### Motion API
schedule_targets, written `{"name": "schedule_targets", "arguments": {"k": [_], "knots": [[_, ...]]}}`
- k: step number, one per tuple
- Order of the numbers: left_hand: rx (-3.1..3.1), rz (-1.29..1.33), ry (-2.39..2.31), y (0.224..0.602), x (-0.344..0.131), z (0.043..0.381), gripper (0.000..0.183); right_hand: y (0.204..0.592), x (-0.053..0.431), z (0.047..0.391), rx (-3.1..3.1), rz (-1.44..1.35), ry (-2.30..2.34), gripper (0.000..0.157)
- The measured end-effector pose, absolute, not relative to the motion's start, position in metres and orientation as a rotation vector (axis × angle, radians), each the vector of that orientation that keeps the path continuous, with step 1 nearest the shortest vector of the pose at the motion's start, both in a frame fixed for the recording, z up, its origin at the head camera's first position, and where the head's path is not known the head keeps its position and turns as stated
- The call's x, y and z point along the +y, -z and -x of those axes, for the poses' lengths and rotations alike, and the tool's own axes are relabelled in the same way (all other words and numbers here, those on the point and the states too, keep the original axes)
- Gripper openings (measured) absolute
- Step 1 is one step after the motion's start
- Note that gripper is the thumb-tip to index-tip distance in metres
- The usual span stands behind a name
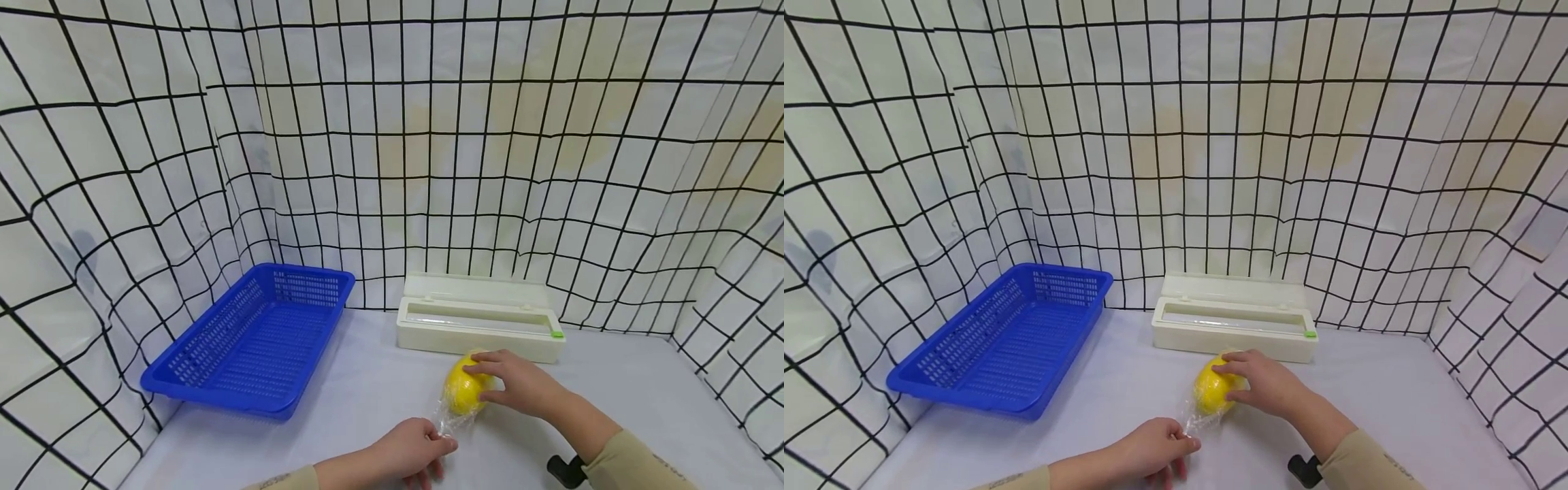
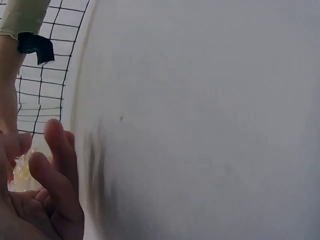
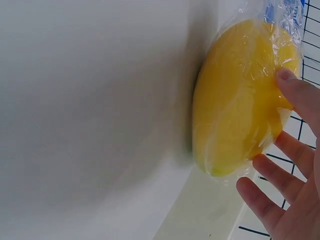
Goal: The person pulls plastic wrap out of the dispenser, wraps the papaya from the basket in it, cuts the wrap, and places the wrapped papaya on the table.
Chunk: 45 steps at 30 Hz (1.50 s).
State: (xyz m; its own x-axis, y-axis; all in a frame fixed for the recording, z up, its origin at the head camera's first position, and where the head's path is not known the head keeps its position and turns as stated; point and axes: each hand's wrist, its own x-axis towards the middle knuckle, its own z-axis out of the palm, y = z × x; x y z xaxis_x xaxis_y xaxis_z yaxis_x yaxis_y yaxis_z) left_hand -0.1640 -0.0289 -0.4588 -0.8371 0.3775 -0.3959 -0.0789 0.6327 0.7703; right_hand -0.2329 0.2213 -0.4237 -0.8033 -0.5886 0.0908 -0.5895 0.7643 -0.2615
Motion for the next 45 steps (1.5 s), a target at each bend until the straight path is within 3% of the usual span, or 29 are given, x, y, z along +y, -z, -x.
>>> {"name": "schedule_targets", "arguments": {"k": [7, 14, 22, 25, 32, 45], "knots": [[2.766, -0.478, -0.656, 0.445, -0.047, 0.171, 0.035, 0.429, 0.228, 0.228, -2.908, -1.013, -0.452, 0.047], [2.933, -0.647, -0.553, 0.441, -0.056, 0.184, 0.027, 0.433, 0.234, 0.228, -2.916, -0.989, -0.408, 0.052], [3.005, -0.863, -0.433, 0.442, -0.068, 0.203, 0.033, 0.432, 0.234, 0.225, -2.772, -1.023, -0.315, 0.060], [2.996, -1.076, -0.324, 0.441, -0.072, 0.211, 0.038, 0.434, 0.235, 0.221, -2.679, -1.083, -0.281, 0.057], [2.837, -1.855, -0.023, 0.435, -0.071, 0.223, 0.041, 0.438, 0.237, 0.208, -2.430, -1.350, -0.129, 0.041], [2.639, -2.127, 0.385, 0.450, -0.042, 0.238, 0.036, 0.449, 0.230, 0.201, -2.245, -1.613, 0.238, 0.045]]}}
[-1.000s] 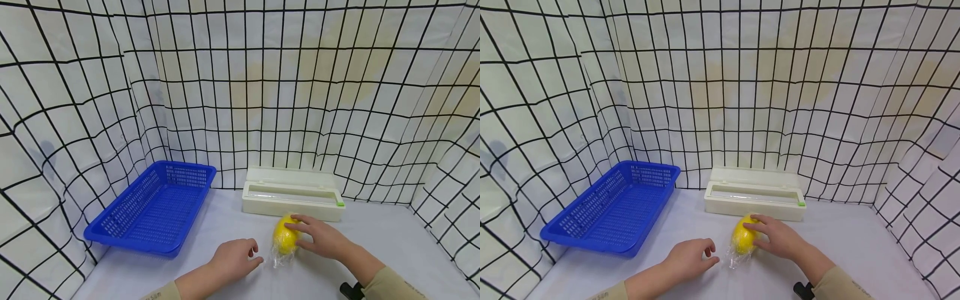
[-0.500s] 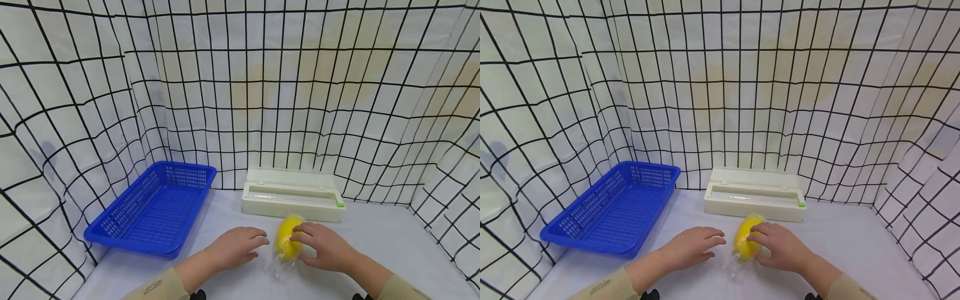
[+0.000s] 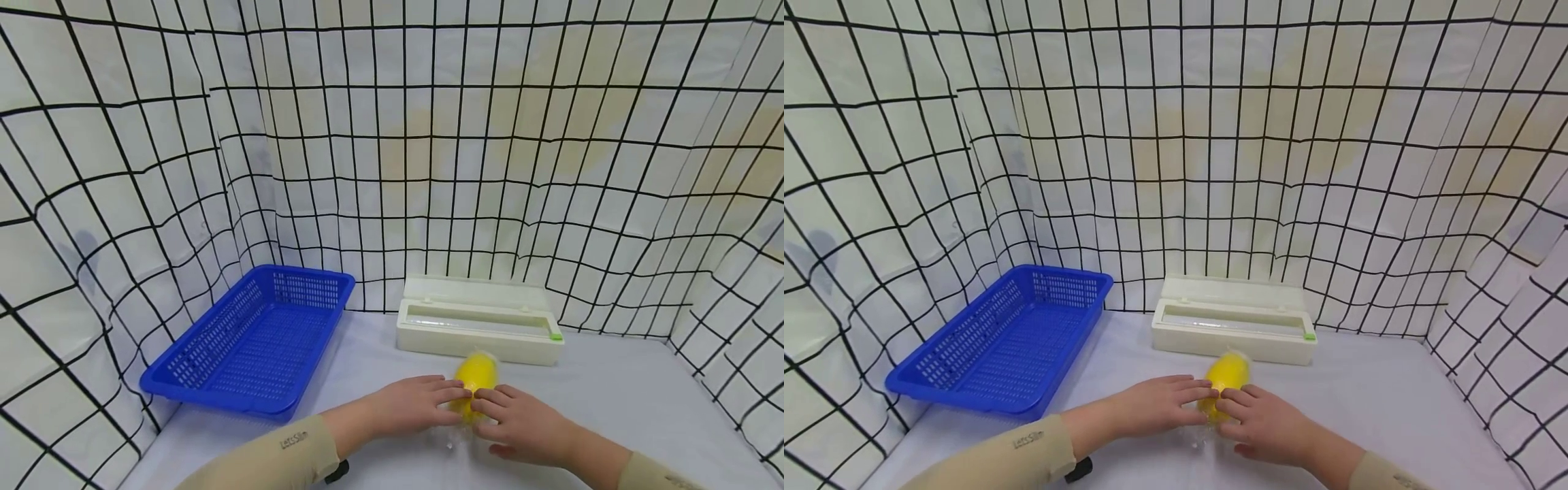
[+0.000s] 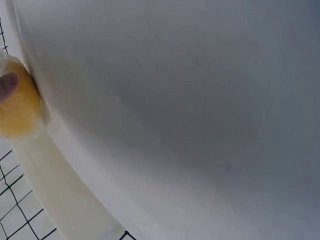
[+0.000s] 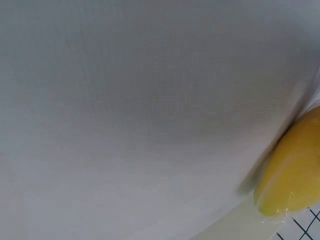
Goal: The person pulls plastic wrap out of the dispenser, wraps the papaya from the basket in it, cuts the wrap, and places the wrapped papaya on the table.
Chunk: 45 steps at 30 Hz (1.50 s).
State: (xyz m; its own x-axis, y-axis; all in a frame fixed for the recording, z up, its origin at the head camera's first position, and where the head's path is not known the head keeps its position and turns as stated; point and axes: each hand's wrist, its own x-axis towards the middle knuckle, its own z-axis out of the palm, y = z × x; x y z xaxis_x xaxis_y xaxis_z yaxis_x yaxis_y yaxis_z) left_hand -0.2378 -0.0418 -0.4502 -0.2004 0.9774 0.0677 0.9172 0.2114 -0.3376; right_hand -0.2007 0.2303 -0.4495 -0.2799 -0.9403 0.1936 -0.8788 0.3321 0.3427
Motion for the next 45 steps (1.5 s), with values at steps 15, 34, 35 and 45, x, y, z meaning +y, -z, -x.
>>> {"name": "schedule_targets", "arguments": {"k": [15, 34, 35, 45], "knots": [[-2.380, 1.703, 0.135, 0.454, -0.032, 0.240, 0.012, 0.465, 0.225, 0.212, -2.069, -1.495, 0.228, 0.011], [-2.564, 1.537, 0.404, 0.452, -0.026, 0.237, 0.014, 0.456, 0.230, 0.200, -2.296, -1.282, -0.347, 0.046], [-2.580, 1.514, 0.425, 0.451, -0.025, 0.237, 0.015, 0.456, 0.230, 0.200, -2.302, -1.266, -0.327, 0.048], [-2.624, 1.382, 0.532, 0.445, -0.016, 0.233, 0.014, 0.460, 0.226, 0.204, -2.214, -1.211, -0.393, 0.030]]}}
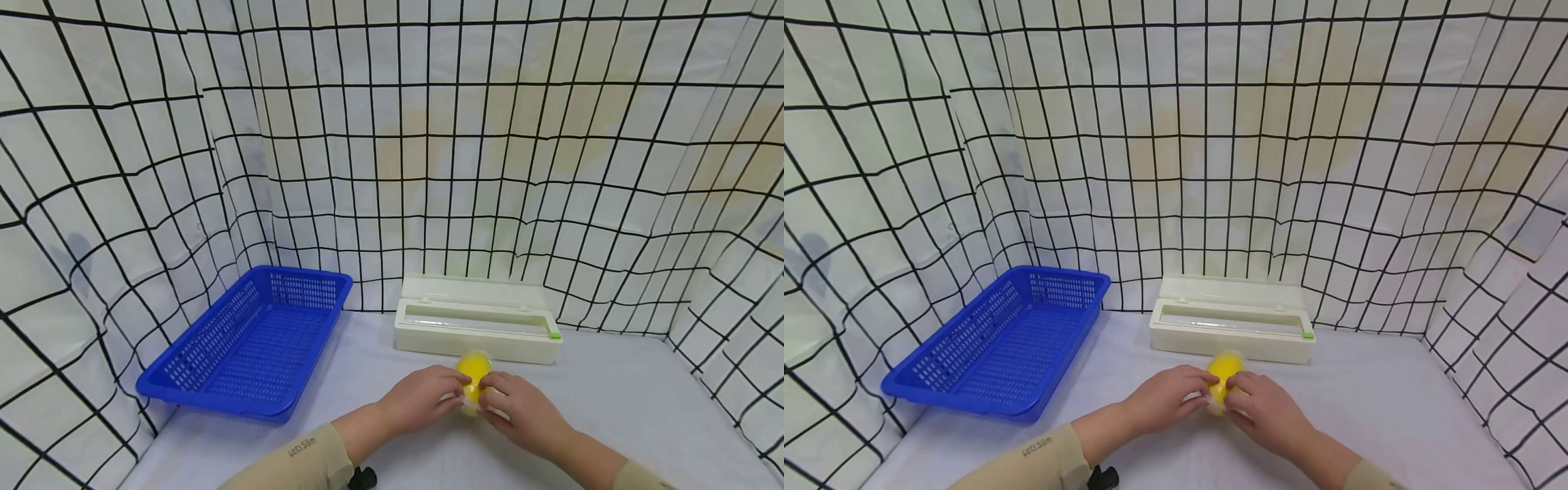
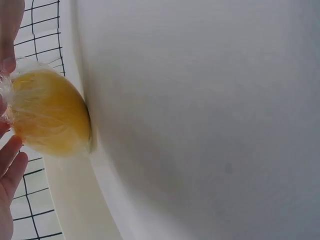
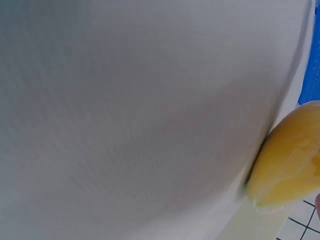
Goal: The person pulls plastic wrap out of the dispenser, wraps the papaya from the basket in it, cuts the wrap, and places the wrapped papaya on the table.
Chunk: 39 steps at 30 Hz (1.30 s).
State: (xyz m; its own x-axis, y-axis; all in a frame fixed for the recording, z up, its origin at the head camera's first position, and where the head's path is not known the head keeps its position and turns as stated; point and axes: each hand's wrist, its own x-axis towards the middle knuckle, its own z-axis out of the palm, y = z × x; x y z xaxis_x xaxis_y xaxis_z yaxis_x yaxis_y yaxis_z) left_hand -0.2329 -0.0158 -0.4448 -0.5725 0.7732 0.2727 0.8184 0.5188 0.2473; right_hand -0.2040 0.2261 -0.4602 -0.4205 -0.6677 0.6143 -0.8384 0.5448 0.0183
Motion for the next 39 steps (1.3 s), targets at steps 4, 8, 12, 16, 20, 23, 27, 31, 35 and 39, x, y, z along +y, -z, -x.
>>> {"name": "schedule_targets", "arguments": {"k": [4, 8, 12, 16, 20, 23, 27, 31, 35, 39], "knots": [[-2.556, 1.379, 0.492, 0.443, -0.014, 0.231, 0.014, 0.458, 0.227, 0.203, -2.252, -1.175, -0.522, 0.029], [-2.546, 1.354, 0.520, 0.446, -0.013, 0.232, 0.015, 0.456, 0.228, 0.202, -2.328, -1.126, -0.572, 0.027], [-2.570, 1.299, 0.614, 0.449, -0.011, 0.234, 0.015, 0.452, 0.229, 0.203, -2.384, -1.086, -0.568, 0.027], [-2.604, 1.231, 0.727, 0.450, -0.007, 0.235, 0.019, 0.452, 0.230, 0.205, -2.430, -0.999, -0.526, 0.028], [-2.662, 1.148, 0.784, 0.449, -0.004, 0.235, 0.020, 0.453, 0.231, 0.206, -2.518, -0.870, -0.551, 0.027], [-2.765, 1.049, 0.875, 0.450, -0.001, 0.234, 0.013, 0.453, 0.233, 0.207, -2.604, -0.805, -0.657, 0.020], [-2.877, 0.915, 1.076, 0.450, 0.002, 0.234, 0.009, 0.453, 0.236, 0.209, -2.659, -0.821, -0.812, 0.014], [-2.888, 0.835, 1.211, 0.448, 0.007, 0.235, 0.012, 0.453, 0.238, 0.213, -2.663, -0.838, -0.919, 0.013], [-2.904, 0.802, 1.249, 0.445, 0.010, 0.236, 0.012, 0.454, 0.238, 0.216, -2.666, -0.795, -0.984, 0.015], [-2.943, 0.839, 1.291, 0.445, 0.010, 0.237, 0.023, 0.455, 0.238, 0.218, -2.678, -0.774, -1.021, 0.021]]}}
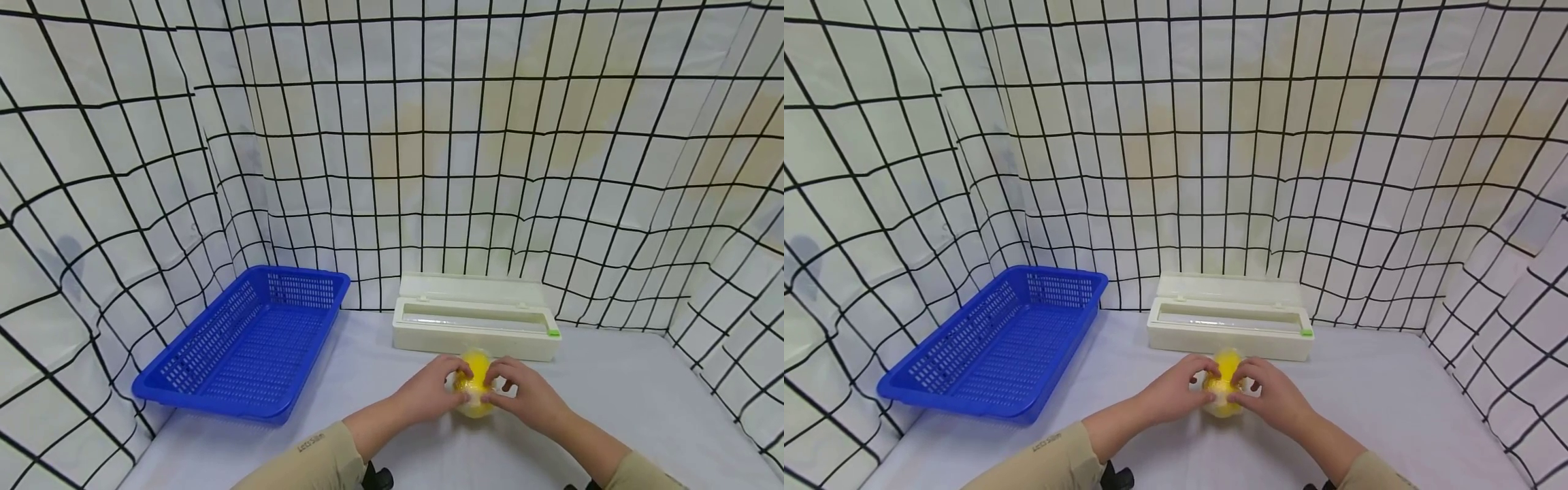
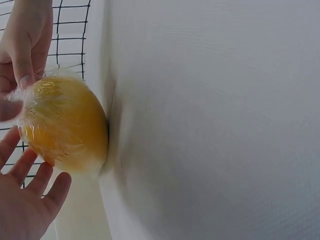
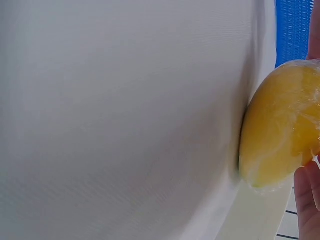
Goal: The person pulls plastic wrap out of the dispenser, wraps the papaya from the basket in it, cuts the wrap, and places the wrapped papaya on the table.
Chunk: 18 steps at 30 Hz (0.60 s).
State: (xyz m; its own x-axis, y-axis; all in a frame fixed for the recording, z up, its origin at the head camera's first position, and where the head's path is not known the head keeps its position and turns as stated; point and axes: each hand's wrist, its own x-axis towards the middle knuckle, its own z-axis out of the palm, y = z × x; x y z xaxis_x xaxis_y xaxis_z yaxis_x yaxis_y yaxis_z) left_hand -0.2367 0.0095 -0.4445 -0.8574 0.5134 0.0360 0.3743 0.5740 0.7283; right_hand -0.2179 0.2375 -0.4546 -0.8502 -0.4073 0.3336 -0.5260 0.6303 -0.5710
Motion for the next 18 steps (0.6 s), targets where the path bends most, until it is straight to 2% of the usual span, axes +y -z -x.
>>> {"name": "schedule_targets", "arguments": {"k": [3, 6, 12, 18], "knots": [[2.595, -0.769, -1.137, 0.4458, 0.0083, 0.2381, 0.045, 0.4543, 0.2370, 0.2187, -2.689, -0.781, -1.032, 0.020], [2.614, -0.782, -1.116, 0.4472, 0.0083, 0.2407, 0.054, 0.4540, 0.2372, 0.2194, -2.693, -0.798, -1.041, 0.020], [2.614, -0.722, -1.140, 0.4456, 0.0082, 0.2455, 0.047, 0.4569, 0.2427, 0.2218, -2.665, -0.848, -1.097, 0.019], [2.529, -0.687, -1.193, 0.4474, 0.0065, 0.2461, 0.043, 0.4587, 0.2452, 0.2264, -2.725, -0.776, -1.198, 0.017]]}}
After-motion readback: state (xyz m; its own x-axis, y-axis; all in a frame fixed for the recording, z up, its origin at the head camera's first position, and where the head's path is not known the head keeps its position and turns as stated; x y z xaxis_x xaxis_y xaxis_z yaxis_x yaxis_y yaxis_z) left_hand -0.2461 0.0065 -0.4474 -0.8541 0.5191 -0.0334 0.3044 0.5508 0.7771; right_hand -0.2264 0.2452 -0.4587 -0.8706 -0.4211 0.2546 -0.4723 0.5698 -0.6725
